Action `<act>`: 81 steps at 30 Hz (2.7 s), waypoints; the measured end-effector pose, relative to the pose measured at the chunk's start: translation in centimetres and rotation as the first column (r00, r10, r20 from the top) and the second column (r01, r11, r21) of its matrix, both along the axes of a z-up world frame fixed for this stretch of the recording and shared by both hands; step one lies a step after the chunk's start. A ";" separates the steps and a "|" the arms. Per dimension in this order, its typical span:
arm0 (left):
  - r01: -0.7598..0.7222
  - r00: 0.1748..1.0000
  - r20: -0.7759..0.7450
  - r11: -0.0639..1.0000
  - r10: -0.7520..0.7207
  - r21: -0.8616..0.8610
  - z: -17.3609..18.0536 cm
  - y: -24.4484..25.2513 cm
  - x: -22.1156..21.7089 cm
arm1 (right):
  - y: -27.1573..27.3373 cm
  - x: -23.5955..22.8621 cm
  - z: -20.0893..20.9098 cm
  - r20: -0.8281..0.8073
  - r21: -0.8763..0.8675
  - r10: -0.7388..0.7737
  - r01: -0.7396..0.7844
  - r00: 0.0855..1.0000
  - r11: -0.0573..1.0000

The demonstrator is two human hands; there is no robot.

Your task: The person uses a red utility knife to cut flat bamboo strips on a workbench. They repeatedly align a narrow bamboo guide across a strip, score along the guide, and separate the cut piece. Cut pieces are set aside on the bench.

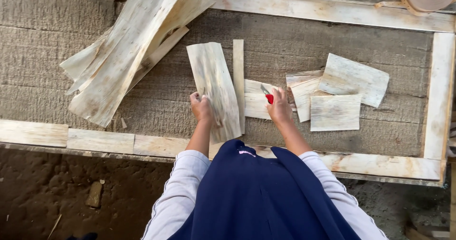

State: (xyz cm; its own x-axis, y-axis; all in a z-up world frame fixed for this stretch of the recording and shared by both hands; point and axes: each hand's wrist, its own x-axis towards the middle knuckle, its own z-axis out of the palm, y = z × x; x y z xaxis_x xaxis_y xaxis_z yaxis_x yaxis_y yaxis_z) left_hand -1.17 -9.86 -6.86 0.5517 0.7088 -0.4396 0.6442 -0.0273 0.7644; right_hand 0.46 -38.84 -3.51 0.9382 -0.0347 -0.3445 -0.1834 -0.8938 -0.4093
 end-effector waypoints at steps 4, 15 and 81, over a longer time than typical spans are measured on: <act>0.096 0.993 -0.067 0.994 -0.092 0.057 -1.5 3.4 -1.1 | 2.6 1.3 5.5 -0.159 -0.048 0.133 -0.142 0.978 0.989; 0.221 0.960 0.223 0.950 -0.171 -0.221 -0.8 3.3 -1.6 | 4.3 1.4 5.4 -0.327 -0.213 0.062 -0.137 0.943 0.967; 0.715 0.679 0.289 0.519 -0.675 -0.468 13.4 -33.7 -5.5 | -20.2 -13.0 11.0 -0.152 0.104 -0.676 0.692 0.721 0.714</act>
